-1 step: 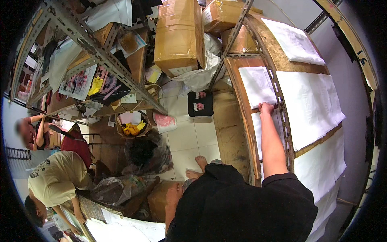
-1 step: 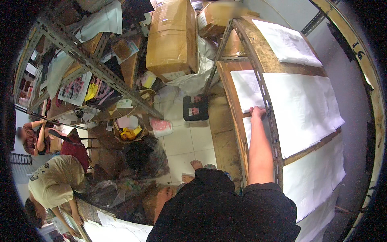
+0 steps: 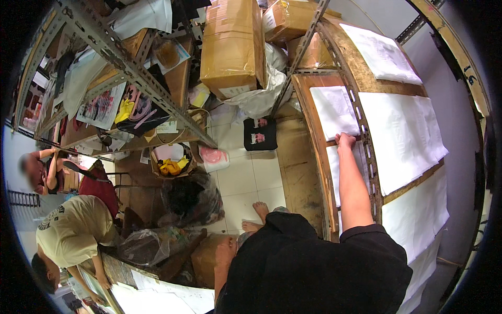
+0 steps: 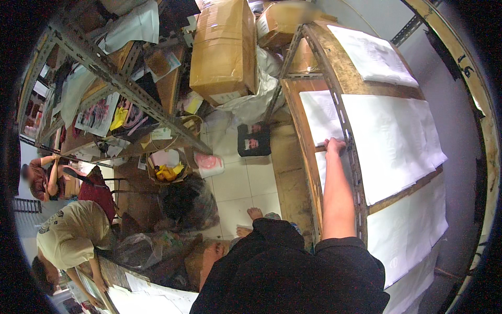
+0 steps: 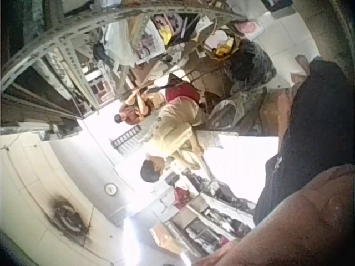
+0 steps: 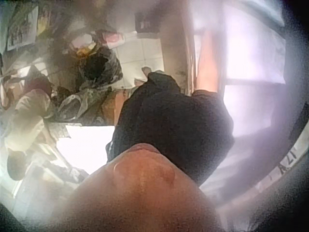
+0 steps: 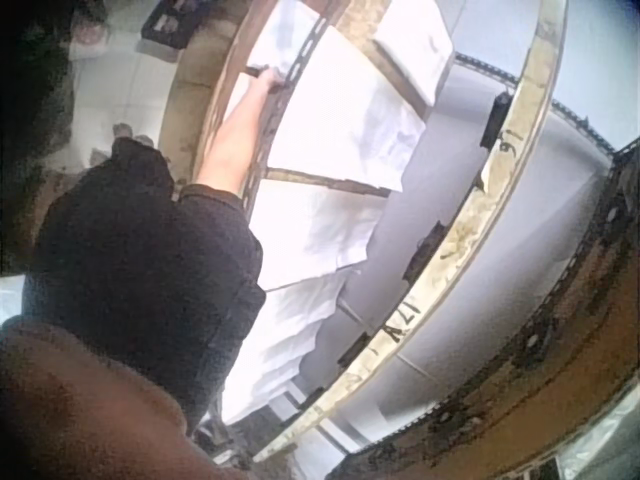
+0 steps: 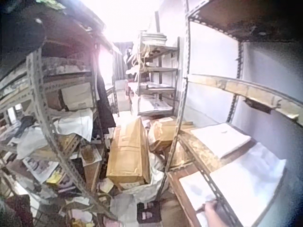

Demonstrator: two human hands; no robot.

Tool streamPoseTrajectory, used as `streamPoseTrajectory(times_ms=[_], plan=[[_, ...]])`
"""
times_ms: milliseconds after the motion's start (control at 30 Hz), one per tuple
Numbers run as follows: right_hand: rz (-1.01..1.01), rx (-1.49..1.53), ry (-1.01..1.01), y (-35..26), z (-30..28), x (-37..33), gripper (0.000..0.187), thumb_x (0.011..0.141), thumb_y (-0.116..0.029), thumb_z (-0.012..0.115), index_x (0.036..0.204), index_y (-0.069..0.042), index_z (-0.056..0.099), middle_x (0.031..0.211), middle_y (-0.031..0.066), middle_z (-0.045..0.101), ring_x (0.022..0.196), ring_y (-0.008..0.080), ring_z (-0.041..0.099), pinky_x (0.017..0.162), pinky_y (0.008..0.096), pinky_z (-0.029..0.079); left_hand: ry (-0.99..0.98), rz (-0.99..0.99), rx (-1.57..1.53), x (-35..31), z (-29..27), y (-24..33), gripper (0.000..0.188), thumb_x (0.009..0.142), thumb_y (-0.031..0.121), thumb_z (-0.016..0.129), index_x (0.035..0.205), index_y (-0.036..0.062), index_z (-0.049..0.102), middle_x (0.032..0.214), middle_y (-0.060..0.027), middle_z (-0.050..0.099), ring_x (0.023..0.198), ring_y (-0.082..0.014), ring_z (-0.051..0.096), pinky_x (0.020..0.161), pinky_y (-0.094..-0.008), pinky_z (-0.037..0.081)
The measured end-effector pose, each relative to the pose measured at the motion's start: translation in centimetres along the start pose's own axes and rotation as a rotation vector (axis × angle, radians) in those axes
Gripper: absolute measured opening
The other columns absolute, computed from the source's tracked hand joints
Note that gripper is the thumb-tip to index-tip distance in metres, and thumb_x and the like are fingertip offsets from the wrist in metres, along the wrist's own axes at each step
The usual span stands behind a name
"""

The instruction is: The person repeatedly picks up white paper sheets from a wooden rack and places them onto a stack on a nearby table. The person handles the sheets one at a time, moving between the rack and the table throughout the clip.

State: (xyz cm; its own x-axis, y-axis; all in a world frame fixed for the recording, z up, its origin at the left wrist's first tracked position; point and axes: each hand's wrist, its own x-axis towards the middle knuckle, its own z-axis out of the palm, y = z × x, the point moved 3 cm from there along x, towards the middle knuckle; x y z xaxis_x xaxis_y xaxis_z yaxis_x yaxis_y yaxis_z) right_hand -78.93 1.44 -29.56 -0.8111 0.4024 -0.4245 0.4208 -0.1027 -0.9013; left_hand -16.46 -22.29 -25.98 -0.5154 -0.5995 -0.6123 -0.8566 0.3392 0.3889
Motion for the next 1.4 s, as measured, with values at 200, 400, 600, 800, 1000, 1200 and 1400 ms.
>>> streamPoseTrajectory(times_ms=[200, 400, 600, 800, 1000, 1200, 1400], plan=[[-0.210, -0.219, -0.123, -0.1, 1.1, -4.3, 0.027, 0.087, -0.009, 0.059, 0.105, 0.002, 0.043, 0.088, 0.0138, 0.061, 0.057, 0.0200, 0.063, 0.047, 0.0292, 0.052, 0.139, 0.136, -0.064, -0.2, -0.7, 0.1, 0.032, 0.089, 0.028, 0.059, 0.106, 0.0028, 0.068, 0.092, -0.0222, 0.070, 0.087, -0.0414, 0.067, 0.078, -0.0485, 0.053], [-0.279, -0.193, -0.582, 8.3, 3.8, -15.2, 0.020, 0.093, -0.015, 0.057, 0.107, -0.007, 0.046, 0.073, 0.0053, 0.052, 0.051, 0.0139, 0.052, 0.038, 0.0261, 0.037, 0.376, 0.246, -0.257, -2.2, -4.4, 2.0, 0.026, 0.090, 0.021, 0.060, 0.106, 0.0007, 0.067, 0.098, -0.0206, 0.067, 0.089, -0.0393, 0.066, 0.078, -0.0469, 0.053], [-0.197, -0.874, -1.304, 19.7, 0.1, -28.0, 0.020, 0.098, -0.022, 0.056, 0.093, -0.003, 0.050, 0.071, 0.0077, 0.058, 0.050, 0.0152, 0.052, 0.046, 0.0309, 0.043, 0.723, 0.275, -0.387, -8.9, -9.0, 0.4, 0.021, 0.089, 0.015, 0.063, 0.105, 0.0018, 0.064, 0.099, -0.0155, 0.063, 0.091, -0.0345, 0.064, 0.079, -0.0414, 0.053], [-0.598, -1.391, -1.670, 28.9, -6.4, -31.9, 0.037, 0.093, -0.032, 0.061, 0.099, 0.004, 0.066, 0.082, 0.0138, 0.067, 0.072, 0.0244, 0.066, 0.065, 0.0380, 0.052, 1.112, 0.099, -0.339, -17.9, -10.7, -8.0, 0.021, 0.084, 0.011, 0.067, 0.102, 0.0022, 0.063, 0.105, -0.0140, 0.058, 0.102, -0.0336, 0.059, 0.084, -0.0408, 0.050], [-0.413, -1.563, -1.914, 27.6, -8.5, -42.7, 0.034, 0.092, -0.024, 0.060, 0.110, 0.006, 0.061, 0.083, 0.0151, 0.066, 0.077, 0.0233, 0.069, 0.062, 0.0349, 0.055, 1.309, -0.389, -0.146, -29.0, -7.3, -17.7, 0.037, 0.080, 0.015, 0.071, 0.113, 0.0017, 0.061, 0.124, -0.0214, 0.055, 0.117, -0.0394, 0.052, 0.100, -0.0480, 0.042], [-0.334, -1.536, -1.812, 31.7, -6.2, -47.7, 0.022, 0.091, -0.017, 0.060, 0.101, 0.003, 0.060, 0.078, 0.0109, 0.064, 0.061, 0.0208, 0.067, 0.046, 0.0292, 0.049, 1.313, -0.608, -0.062, -33.9, -3.1, -21.2, 0.048, 0.081, 0.020, 0.071, 0.123, 0.0007, 0.058, 0.137, -0.0238, 0.048, 0.133, -0.0412, 0.040, 0.112, -0.0524, 0.031], [-0.315, -1.472, -1.848, 32.6, -6.1, -52.1, 0.023, 0.092, -0.018, 0.059, 0.105, 0.001, 0.059, 0.080, 0.0100, 0.064, 0.063, 0.0212, 0.066, 0.046, 0.0308, 0.047, 1.278, -0.559, 0.016, -33.9, -1.7, -21.9, 0.050, 0.083, 0.026, 0.068, 0.125, 0.0006, 0.058, 0.137, -0.0239, 0.049, 0.134, -0.0397, 0.039, 0.113, -0.0520, 0.028]])
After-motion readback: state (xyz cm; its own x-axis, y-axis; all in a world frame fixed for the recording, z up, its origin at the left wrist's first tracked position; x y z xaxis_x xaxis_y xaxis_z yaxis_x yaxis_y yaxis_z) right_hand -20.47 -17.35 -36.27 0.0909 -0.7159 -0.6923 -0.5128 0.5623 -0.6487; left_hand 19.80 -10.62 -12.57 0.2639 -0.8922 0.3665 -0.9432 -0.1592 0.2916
